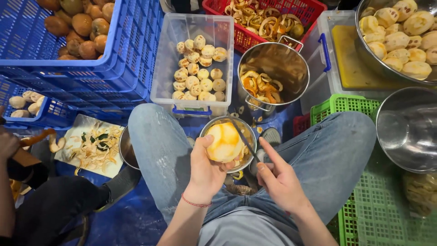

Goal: The person sits cross-legged and uses a knife to peel the skin off round orange-skinned fruits. They remove the peel in long strips and place the peeled fruits into a clear plastic container while discarding the peels into a metal pot.

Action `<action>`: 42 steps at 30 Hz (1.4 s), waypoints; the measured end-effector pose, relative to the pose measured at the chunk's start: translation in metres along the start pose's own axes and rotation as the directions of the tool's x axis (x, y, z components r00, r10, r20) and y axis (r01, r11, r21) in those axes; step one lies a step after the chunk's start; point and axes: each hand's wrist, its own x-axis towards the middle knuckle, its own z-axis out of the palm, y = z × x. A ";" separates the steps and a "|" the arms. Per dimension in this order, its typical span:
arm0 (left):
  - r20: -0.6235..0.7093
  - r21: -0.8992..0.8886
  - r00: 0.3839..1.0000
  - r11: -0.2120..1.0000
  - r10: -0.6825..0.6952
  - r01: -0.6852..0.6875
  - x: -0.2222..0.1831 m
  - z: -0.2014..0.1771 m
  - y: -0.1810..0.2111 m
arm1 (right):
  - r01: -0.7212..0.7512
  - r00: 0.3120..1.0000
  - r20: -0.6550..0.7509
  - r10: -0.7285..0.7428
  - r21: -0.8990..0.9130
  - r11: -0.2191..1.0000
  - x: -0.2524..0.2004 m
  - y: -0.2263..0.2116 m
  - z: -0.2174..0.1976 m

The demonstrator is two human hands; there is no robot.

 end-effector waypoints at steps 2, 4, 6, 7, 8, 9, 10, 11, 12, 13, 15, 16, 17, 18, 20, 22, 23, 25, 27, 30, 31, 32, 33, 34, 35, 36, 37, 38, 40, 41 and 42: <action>-0.006 -0.004 1.000 1.000 0.003 -0.003 0.001 0.000 -0.001 | 0.017 1.000 -0.005 -0.017 0.006 1.000 0.001 0.003 -0.002; -0.014 -0.009 1.000 1.000 0.012 -0.012 0.003 -0.001 -0.002 | 0.036 0.999 -0.004 -0.036 0.013 0.999 0.001 0.003 -0.003; -0.030 -0.042 1.000 0.999 -0.008 0.007 0.005 -0.002 -0.002 | 0.077 0.997 -0.022 -0.076 0.051 0.996 0.000 -0.001 -0.001; -0.032 -0.043 0.999 0.999 0.000 -0.002 0.008 -0.005 -0.002 | 0.082 0.997 -0.015 -0.082 0.053 0.995 0.000 0.002 -0.002; -0.006 -0.065 0.999 0.997 -0.033 0.032 0.010 -0.009 -0.003 | 0.090 0.996 -0.017 -0.089 0.078 0.993 0.000 0.005 -0.003; 0.021 -0.086 0.998 0.994 -0.065 0.067 0.012 -0.012 -0.004 | 0.097 0.995 -0.018 -0.096 0.103 0.990 0.000 0.008 -0.003; 0.021 -0.084 0.998 0.995 -0.059 0.060 0.011 -0.012 -0.001 | 0.103 0.995 -0.016 -0.102 0.106 0.989 0.002 0.010 -0.006; 0.063 -0.087 0.995 0.993 -0.073 0.079 0.011 -0.012 0.001 | 0.051 0.998 -0.033 -0.047 0.147 0.988 0.005 0.013 -0.009; 0.105 -0.091 0.990 0.991 -0.092 0.101 0.010 -0.012 0.001 | -0.003 0.999 -0.050 0.012 0.186 0.982 0.007 0.016 -0.013; 0.107 -0.091 0.990 0.991 -0.089 0.099 0.013 -0.011 0.002 | 0.000 0.999 -0.050 0.009 0.186 0.983 0.012 0.010 -0.019; 0.038 -0.021 0.996 0.997 -0.079 0.080 0.017 -0.010 0.004 | -0.062 0.974 -0.212 0.075 0.070 0.996 0.020 -0.001 -0.030; 0.039 -0.021 0.996 0.997 -0.076 0.077 0.017 -0.008 0.005 | -0.059 0.975 -0.211 0.073 0.070 0.996 0.022 -0.001 -0.036; 0.042 0.010 0.995 0.996 -0.094 0.094 0.017 -0.006 0.007 | -0.060 0.966 -0.247 0.077 0.076 0.995 0.024 -0.002 -0.041; 0.044 0.042 0.993 0.993 -0.111 0.109 0.017 -0.004 0.009 | -0.059 0.956 -0.281 0.080 0.083 0.995 0.027 -0.002 -0.046; 0.074 -0.019 0.990 0.992 -0.119 0.121 0.023 -0.010 0.005 | -0.058 0.948 -0.309 0.076 0.067 0.996 0.027 -0.009 -0.050; 0.104 -0.081 0.986 0.987 -0.130 0.138 0.025 -0.011 0.003 | -0.061 0.939 -0.336 0.074 0.049 0.997 0.026 -0.011 -0.052; 0.075 -0.081 0.987 0.986 -0.142 0.148 0.024 -0.008 0.003 | -0.070 0.939 -0.332 0.084 0.055 0.996 0.026 -0.010 -0.053; 0.049 -0.078 0.987 0.984 -0.154 0.157 0.022 -0.003 0.003 | -0.076 0.939 -0.331 0.092 0.061 0.995 0.027 -0.007 -0.053; 0.040 -0.014 0.990 0.991 -0.132 0.133 0.021 0.000 0.002 | -0.086 0.948 -0.302 0.104 0.074 0.994 0.026 -0.002 -0.052; 0.031 0.016 0.990 0.990 -0.137 0.137 0.019 0.004 0.004 | -0.084 0.956 -0.272 0.107 0.095 0.992 0.027 0.004 -0.045; 0.030 0.016 0.990 0.990 -0.138 0.137 0.019 0.005 0.003 | -0.085 0.956 -0.271 0.108 0.096 0.992 0.027 0.006 -0.043; 0.052 0.002 0.992 0.994 -0.112 0.112 0.019 0.006 0.003 | -0.068 0.963 -0.253 0.090 0.093 0.993 0.028 0.009 -0.041; 0.074 -0.013 0.994 0.996 -0.086 0.087 0.019 0.007 0.003 | -0.052 0.970 -0.234 0.072 0.091 0.994 0.028 0.011 -0.039; 0.070 -0.014 0.994 0.996 -0.087 0.088 0.017 0.009 0.004 | -0.055 0.970 -0.232 0.075 0.092 0.994 0.029 0.009 -0.036; 0.075 0.006 0.993 0.996 -0.087 0.087 0.016 0.011 0.006 | -0.039 0.974 -0.218 0.056 0.083 0.996 0.029 0.007 -0.034; 0.077 0.025 0.993 0.996 -0.092 0.091 0.014 0.012 0.006 | -0.029 0.978 -0.205 0.044 0.074 0.997 0.028 0.006 -0.031; 0.070 0.022 0.993 0.995 -0.099 0.097 0.020 0.014 0.007 | -0.039 0.978 -0.202 0.053 0.074 0.996 0.032 0.009 -0.031; 0.082 -0.003 0.995 0.998 -0.060 0.060 0.023 0.012 0.003 | 0.108 0.973 -0.208 -0.103 0.012 0.994 0.031 0.015 -0.030; 0.087 -0.031 0.996 0.999 -0.026 0.028 0.025 0.011 0.001 | 0.244 0.948 -0.200 -0.249 -0.049 0.969 0.027 0.020 -0.027; 0.093 -0.042 0.996 0.999 -0.013 0.017 0.023 0.014 0.003 | 0.313 0.924 -0.188 -0.333 -0.126 0.941 0.023 0.019 -0.025; 0.102 -0.055 0.995 0.998 -0.001 0.007 0.021 0.017 0.005 | 0.380 0.894 -0.170 -0.415 -0.205 0.902 0.020 0.017 -0.024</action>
